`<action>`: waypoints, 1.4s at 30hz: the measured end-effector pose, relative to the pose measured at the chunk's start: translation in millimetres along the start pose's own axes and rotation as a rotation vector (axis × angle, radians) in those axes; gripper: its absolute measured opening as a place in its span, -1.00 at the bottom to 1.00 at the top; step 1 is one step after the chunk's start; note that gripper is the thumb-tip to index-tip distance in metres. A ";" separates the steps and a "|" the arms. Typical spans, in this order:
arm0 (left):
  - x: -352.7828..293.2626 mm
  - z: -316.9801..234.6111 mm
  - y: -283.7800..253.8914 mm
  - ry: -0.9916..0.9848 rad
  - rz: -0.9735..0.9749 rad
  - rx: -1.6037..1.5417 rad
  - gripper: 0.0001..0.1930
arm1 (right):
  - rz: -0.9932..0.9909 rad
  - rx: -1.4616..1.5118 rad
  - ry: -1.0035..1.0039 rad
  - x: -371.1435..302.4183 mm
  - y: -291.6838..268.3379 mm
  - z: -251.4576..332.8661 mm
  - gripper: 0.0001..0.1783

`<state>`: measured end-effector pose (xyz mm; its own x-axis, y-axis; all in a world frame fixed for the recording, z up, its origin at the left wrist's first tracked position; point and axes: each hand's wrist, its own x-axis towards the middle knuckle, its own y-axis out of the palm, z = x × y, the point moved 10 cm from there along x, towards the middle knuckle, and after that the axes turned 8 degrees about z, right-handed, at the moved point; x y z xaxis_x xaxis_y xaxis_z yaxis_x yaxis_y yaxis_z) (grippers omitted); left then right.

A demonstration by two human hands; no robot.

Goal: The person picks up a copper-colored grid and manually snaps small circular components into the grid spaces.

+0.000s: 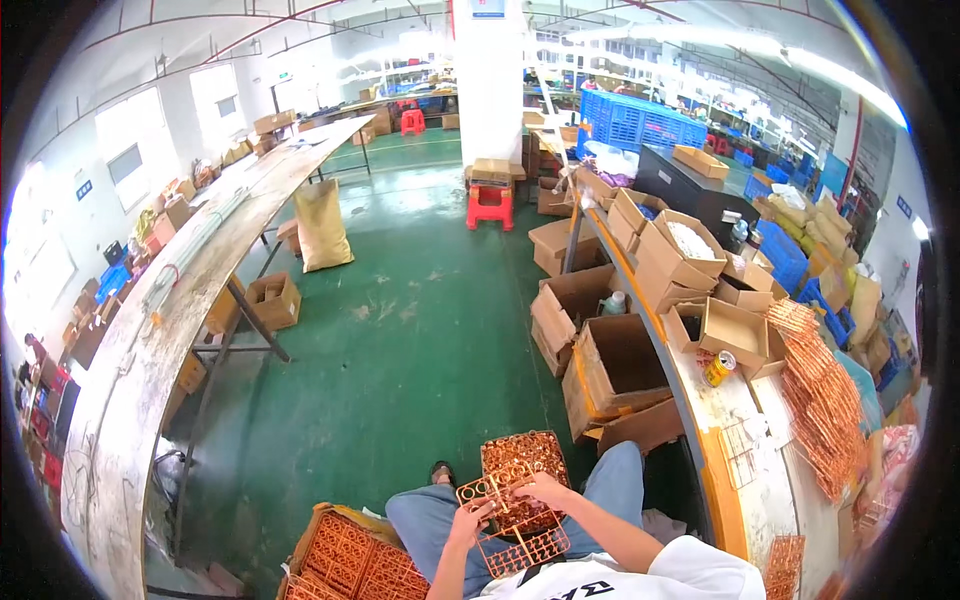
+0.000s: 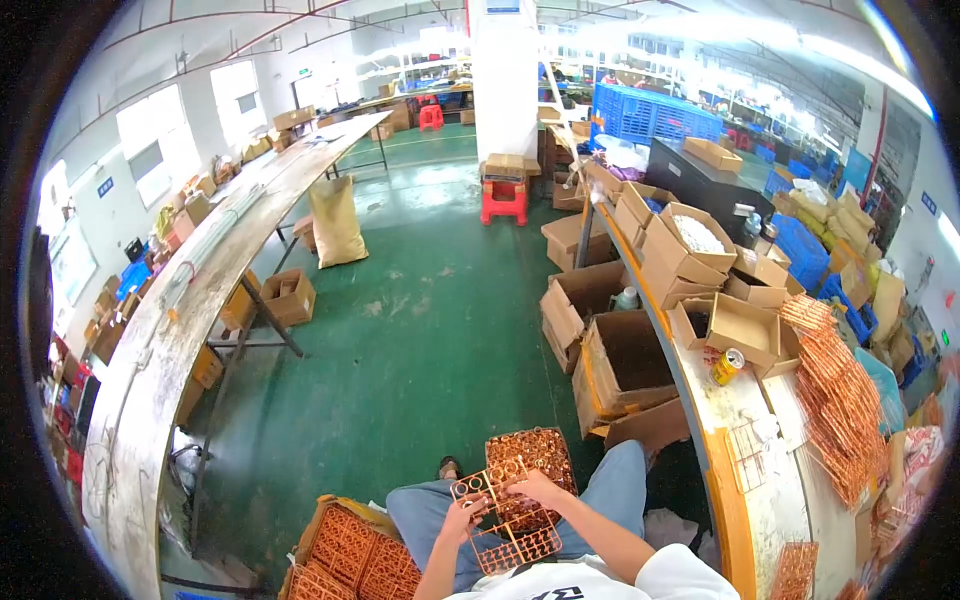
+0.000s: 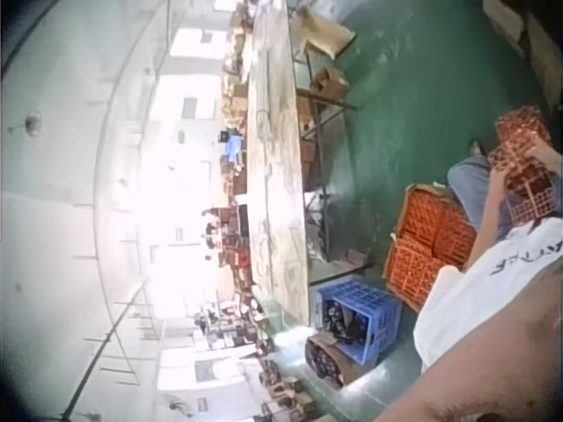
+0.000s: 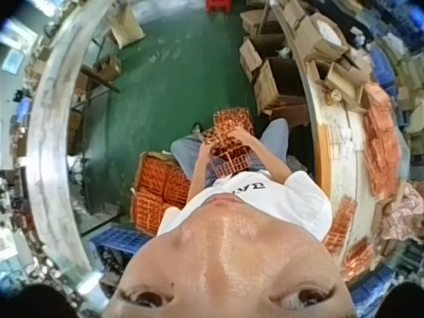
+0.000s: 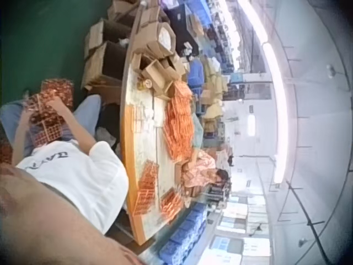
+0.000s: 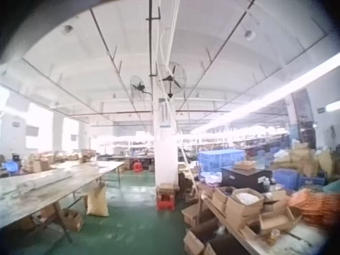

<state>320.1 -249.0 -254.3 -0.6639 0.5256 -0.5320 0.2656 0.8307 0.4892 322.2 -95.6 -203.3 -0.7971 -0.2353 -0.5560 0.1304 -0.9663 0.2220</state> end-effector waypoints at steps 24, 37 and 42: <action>87.3 21.7 34.5 -0.185 0.150 -0.240 -0.84 | 0.113 0.678 0.078 21.6 -66.6 -45.1 -0.80; 95.7 13.4 60.9 -0.230 0.014 -0.253 -0.75 | -0.021 0.388 -0.131 4.5 -98.1 -35.9 -0.89; 105.6 5.3 60.7 -0.182 0.135 -0.273 -0.79 | 0.054 0.438 -0.175 -2.1 -94.1 -16.6 -0.84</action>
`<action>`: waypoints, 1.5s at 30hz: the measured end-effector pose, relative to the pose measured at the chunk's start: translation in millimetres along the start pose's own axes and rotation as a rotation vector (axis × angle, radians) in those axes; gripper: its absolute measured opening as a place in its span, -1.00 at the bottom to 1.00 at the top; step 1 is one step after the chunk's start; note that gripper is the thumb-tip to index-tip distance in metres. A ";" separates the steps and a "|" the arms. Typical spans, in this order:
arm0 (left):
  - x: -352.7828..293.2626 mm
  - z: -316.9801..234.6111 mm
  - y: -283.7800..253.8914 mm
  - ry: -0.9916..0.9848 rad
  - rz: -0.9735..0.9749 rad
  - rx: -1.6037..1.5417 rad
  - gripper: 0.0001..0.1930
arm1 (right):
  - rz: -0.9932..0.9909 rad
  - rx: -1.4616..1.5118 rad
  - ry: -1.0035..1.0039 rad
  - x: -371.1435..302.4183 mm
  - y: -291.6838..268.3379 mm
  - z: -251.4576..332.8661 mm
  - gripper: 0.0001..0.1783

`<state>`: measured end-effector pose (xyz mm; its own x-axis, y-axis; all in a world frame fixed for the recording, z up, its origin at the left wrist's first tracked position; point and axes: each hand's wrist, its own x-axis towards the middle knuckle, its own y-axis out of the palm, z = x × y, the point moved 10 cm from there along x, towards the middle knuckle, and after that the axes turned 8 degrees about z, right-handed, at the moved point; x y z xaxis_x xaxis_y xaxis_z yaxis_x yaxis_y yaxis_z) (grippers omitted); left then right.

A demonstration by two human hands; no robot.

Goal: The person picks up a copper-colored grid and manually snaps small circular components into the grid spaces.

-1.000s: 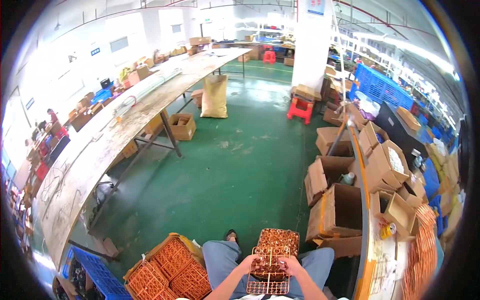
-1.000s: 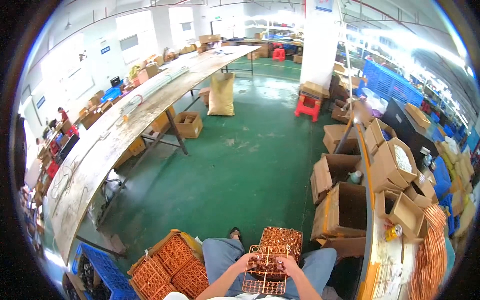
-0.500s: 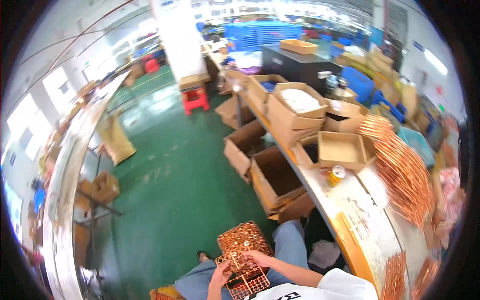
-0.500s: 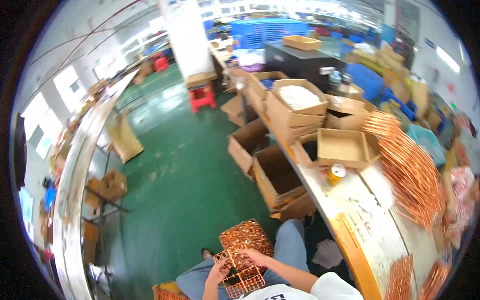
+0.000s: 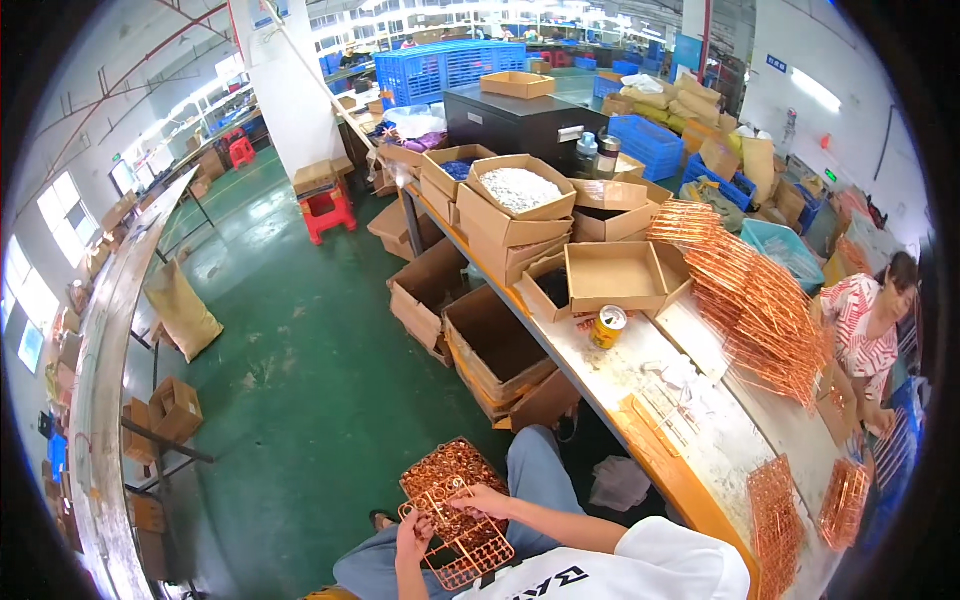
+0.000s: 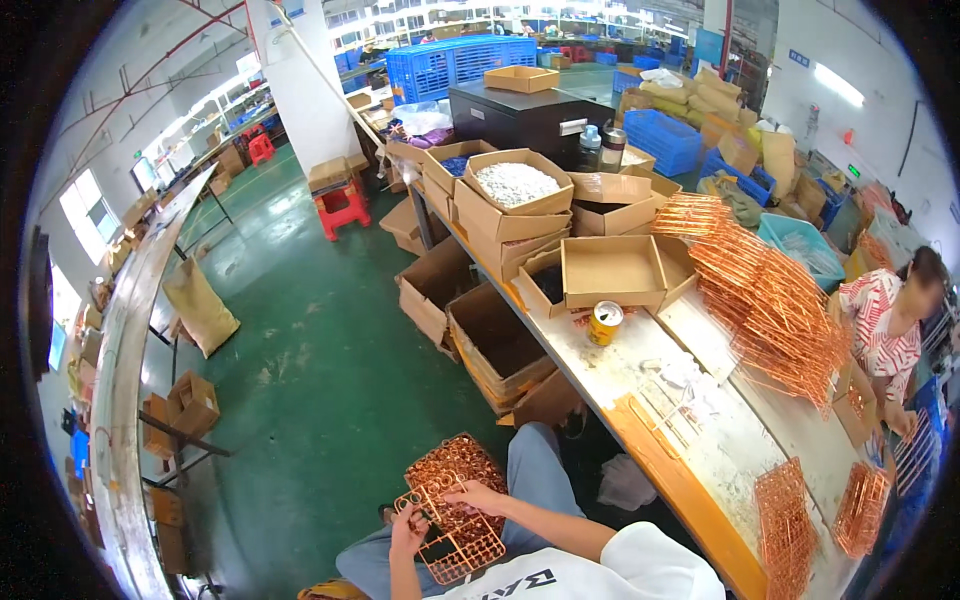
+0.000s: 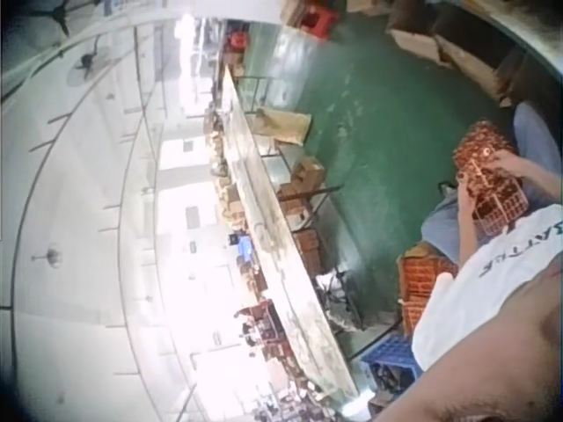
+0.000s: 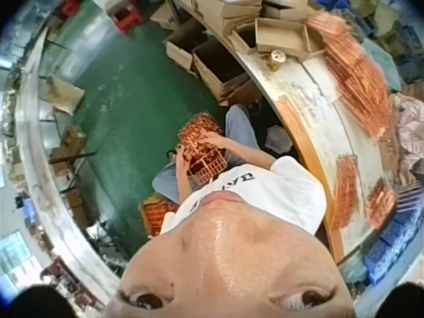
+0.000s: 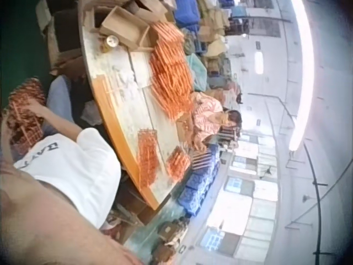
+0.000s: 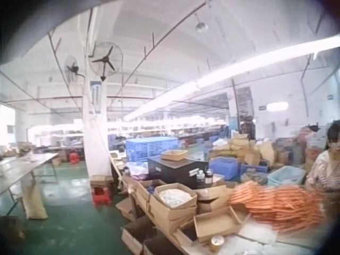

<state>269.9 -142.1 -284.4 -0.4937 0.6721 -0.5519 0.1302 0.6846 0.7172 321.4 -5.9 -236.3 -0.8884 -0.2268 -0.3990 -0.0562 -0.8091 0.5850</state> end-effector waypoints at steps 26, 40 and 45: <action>-38.3 -9.4 31.6 0.022 -0.080 0.379 -0.83 | -0.059 -0.025 0.107 7.2 -1.2 11.9 -0.91; -24.6 -26.3 29.9 0.115 -0.023 0.139 -0.89 | -0.122 -0.095 0.008 7.9 -8.6 18.7 -0.80; -29.0 -40.8 37.6 0.138 -0.120 0.395 -0.88 | -0.317 -0.505 -0.176 -2.2 -7.4 50.1 -0.80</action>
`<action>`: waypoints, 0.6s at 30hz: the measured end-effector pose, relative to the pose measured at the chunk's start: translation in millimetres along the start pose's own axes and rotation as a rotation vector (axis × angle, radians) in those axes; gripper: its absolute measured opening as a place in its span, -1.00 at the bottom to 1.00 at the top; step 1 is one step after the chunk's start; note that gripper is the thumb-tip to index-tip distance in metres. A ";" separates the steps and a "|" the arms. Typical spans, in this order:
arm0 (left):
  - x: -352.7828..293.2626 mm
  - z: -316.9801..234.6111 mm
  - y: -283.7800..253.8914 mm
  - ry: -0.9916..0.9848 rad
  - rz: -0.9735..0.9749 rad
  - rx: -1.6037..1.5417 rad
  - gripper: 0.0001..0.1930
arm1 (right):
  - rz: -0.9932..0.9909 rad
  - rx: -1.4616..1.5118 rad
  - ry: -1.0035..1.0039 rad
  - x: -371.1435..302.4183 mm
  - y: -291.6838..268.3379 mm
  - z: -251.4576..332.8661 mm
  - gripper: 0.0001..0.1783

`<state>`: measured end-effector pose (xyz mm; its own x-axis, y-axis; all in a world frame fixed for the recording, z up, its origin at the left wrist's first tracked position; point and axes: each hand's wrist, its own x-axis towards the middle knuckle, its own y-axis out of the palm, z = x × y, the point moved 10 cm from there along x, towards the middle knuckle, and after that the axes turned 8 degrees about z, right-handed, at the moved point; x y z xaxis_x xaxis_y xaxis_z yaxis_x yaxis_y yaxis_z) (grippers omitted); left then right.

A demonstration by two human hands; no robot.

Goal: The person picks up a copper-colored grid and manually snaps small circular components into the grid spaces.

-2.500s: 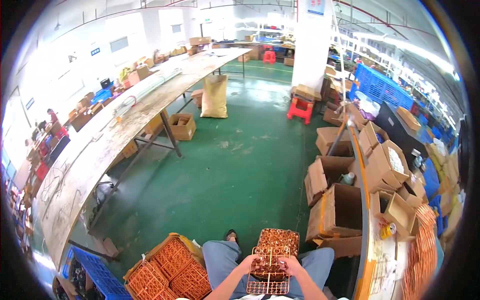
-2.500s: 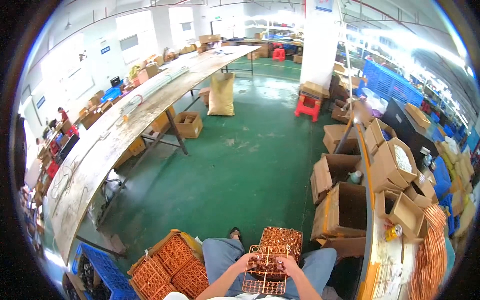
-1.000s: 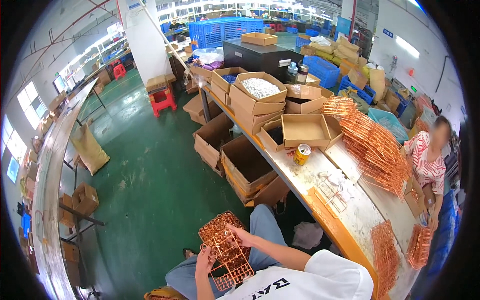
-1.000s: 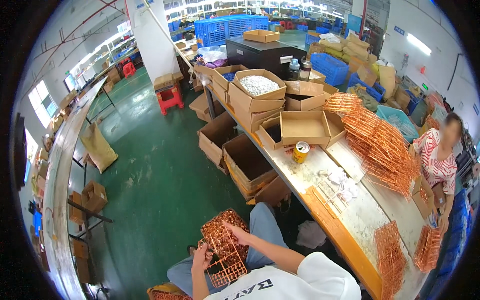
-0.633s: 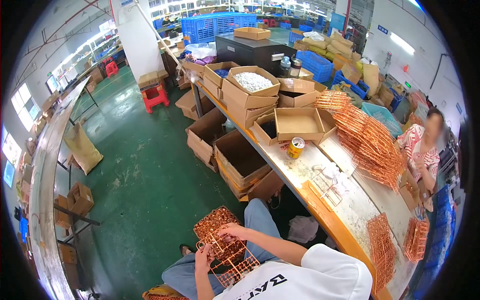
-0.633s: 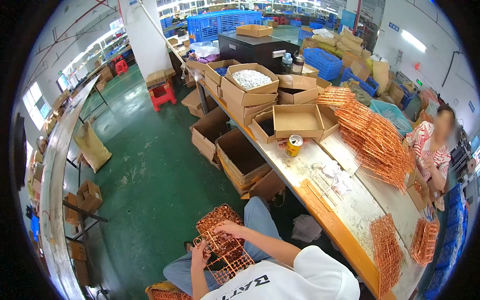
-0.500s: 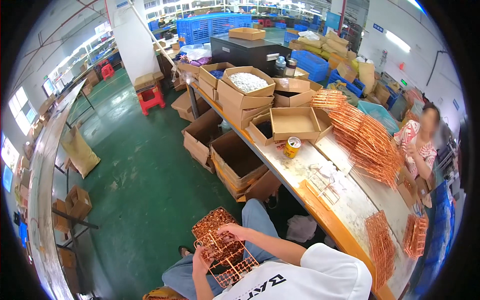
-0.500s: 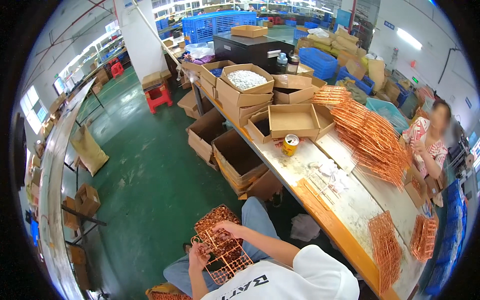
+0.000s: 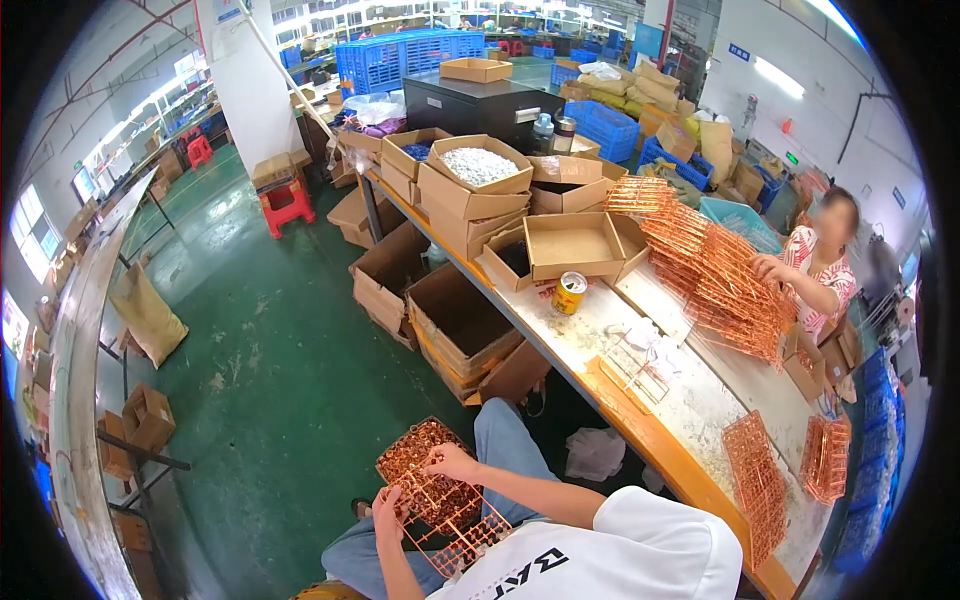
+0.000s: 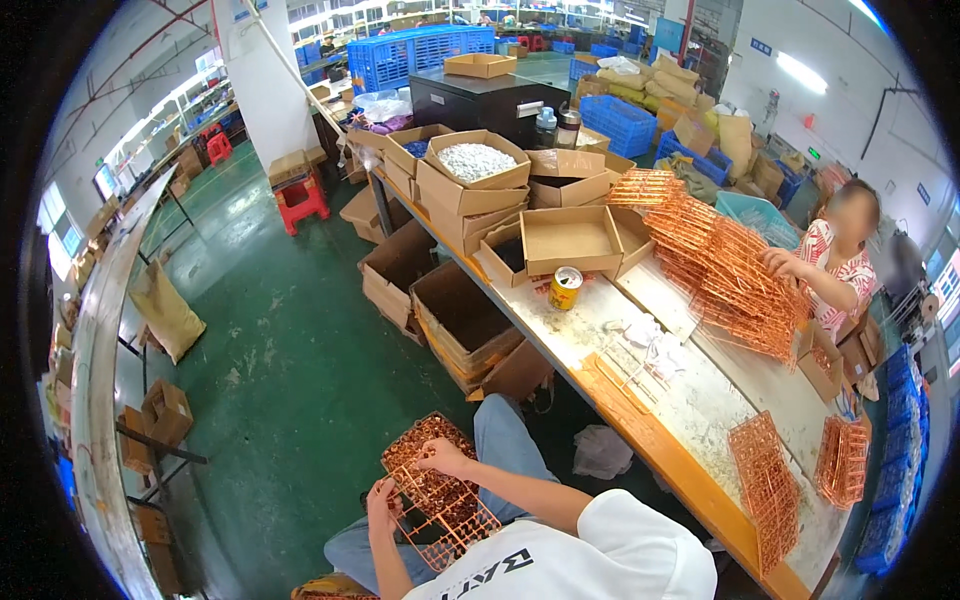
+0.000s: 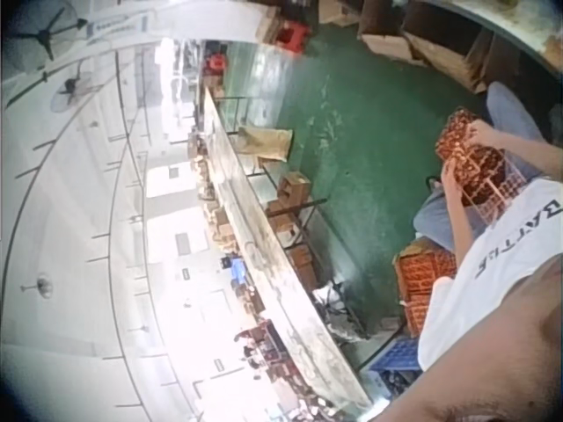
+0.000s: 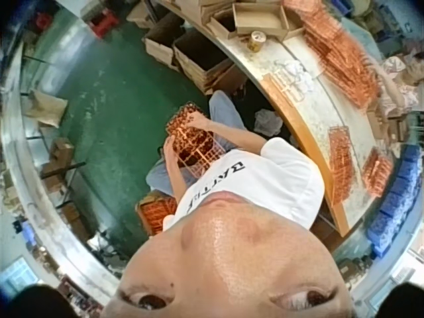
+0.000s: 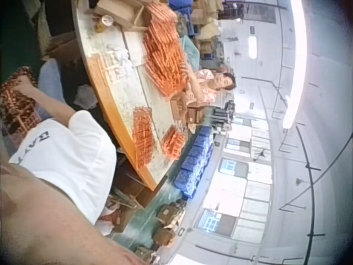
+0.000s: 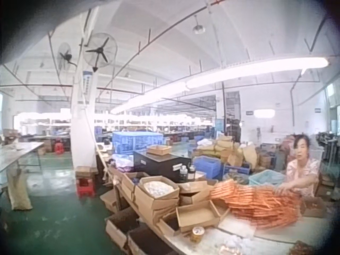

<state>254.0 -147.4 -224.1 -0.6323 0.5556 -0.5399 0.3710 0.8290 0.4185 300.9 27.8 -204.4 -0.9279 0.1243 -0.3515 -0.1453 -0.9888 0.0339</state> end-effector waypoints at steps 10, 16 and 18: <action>11.3 -0.3 -14.0 0.081 -0.173 0.423 -0.89 | -0.002 0.248 0.130 3.5 -2.7 -42.3 -0.73; 2.0 9.8 -3.6 -0.017 -0.081 0.108 -0.83 | 0.264 0.369 0.134 2.6 14.8 -27.3 -0.77; -1.7 13.8 -7.3 -0.065 -0.164 0.054 -0.78 | 0.189 0.306 0.134 3.0 12.4 -27.1 -0.78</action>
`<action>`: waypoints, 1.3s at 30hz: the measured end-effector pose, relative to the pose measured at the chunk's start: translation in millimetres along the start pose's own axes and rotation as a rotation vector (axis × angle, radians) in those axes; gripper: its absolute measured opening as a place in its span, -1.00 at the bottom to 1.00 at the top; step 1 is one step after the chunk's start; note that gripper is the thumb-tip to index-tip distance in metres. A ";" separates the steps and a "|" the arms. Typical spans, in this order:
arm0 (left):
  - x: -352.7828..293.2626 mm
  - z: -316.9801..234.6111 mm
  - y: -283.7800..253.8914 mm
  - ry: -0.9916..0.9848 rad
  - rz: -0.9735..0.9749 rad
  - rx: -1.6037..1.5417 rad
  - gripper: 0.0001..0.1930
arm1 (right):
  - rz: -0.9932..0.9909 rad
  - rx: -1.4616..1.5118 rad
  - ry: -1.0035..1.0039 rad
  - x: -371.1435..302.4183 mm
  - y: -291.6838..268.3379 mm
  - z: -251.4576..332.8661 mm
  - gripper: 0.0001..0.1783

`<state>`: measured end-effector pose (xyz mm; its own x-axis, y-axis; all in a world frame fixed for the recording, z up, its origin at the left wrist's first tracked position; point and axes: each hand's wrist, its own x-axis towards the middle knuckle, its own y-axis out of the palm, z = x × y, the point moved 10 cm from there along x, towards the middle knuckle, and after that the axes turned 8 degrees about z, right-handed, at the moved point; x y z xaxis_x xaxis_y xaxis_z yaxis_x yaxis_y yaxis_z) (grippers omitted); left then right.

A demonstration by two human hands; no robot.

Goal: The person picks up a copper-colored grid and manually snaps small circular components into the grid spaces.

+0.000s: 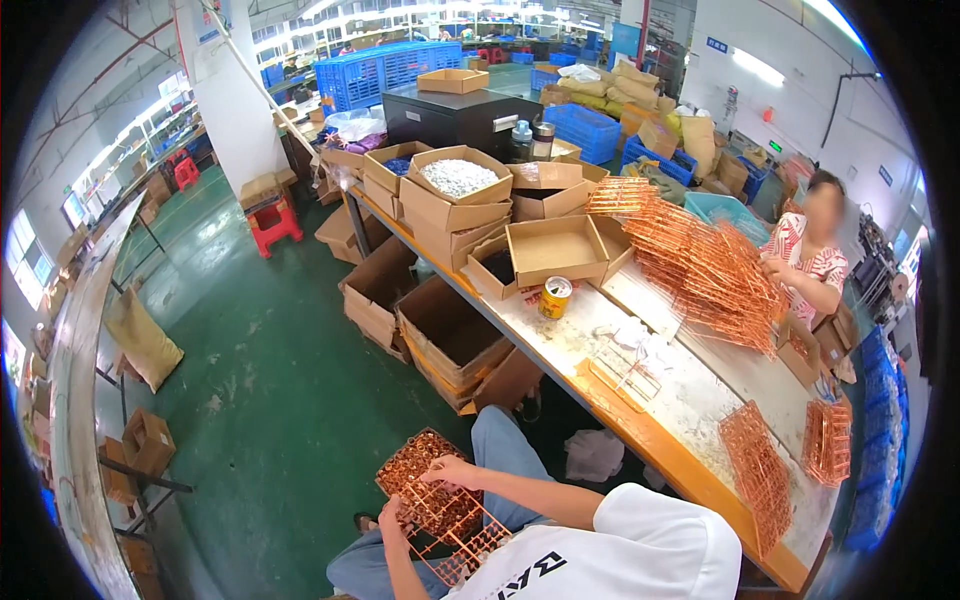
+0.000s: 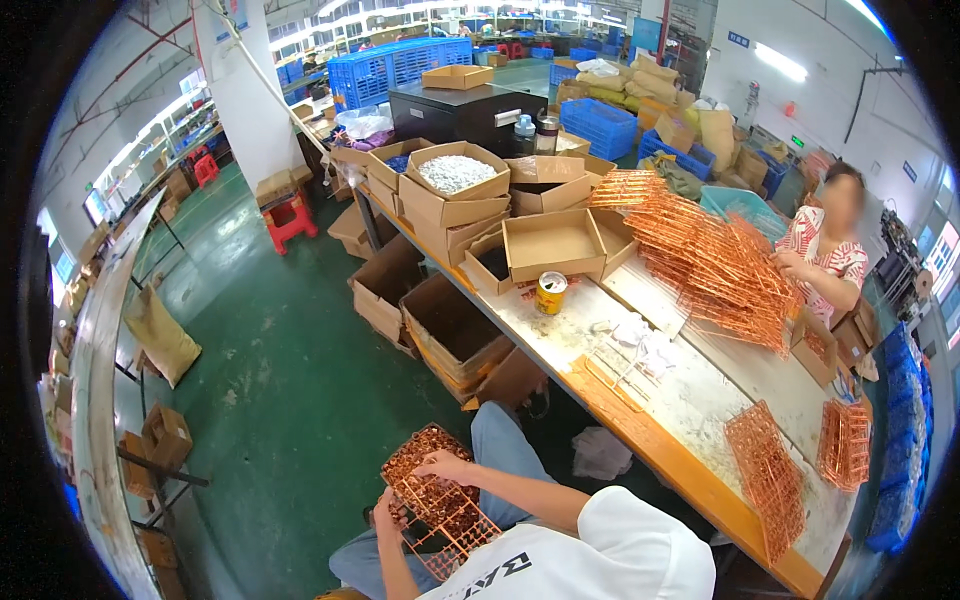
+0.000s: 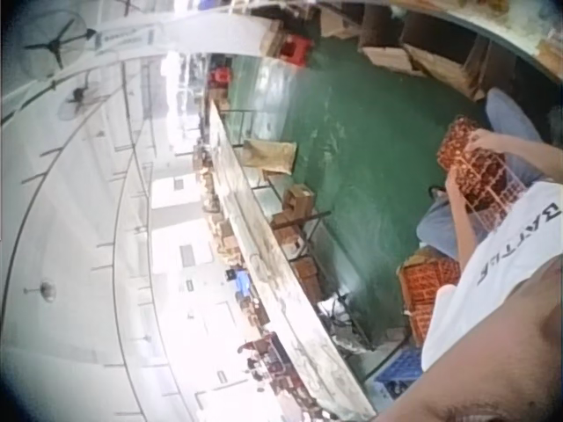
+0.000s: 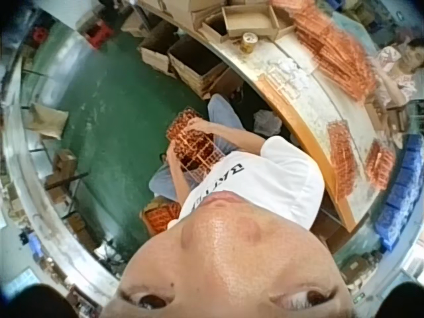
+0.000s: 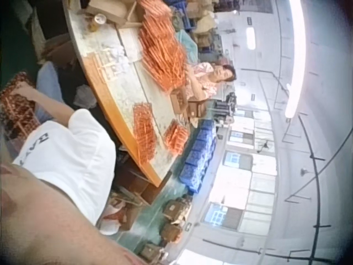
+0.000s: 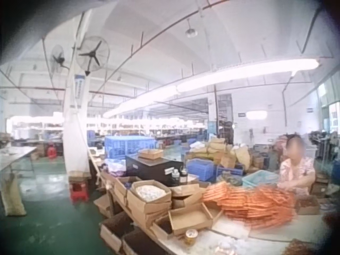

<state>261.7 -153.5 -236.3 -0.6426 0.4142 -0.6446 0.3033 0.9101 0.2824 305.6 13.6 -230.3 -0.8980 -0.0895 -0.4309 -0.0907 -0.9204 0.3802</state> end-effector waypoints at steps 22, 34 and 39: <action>-16.0 -15.9 14.3 0.079 0.131 0.026 -0.78 | 0.021 0.097 0.205 2.5 17.1 -11.4 -0.88; 13.6 32.6 -0.3 -0.003 0.317 -0.055 -0.71 | -0.018 -0.172 0.113 8.8 8.6 -17.9 -0.83; 29.2 34.7 -16.6 -0.109 0.266 -0.259 -0.79 | 0.002 0.082 0.274 27.9 5.4 -49.2 -0.85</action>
<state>262.2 -157.0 -284.4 -0.4825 0.6447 -0.5929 0.2528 0.7506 0.6105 301.3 -12.6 -280.6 -0.7496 -0.2010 -0.6306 -0.1334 -0.8874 0.4413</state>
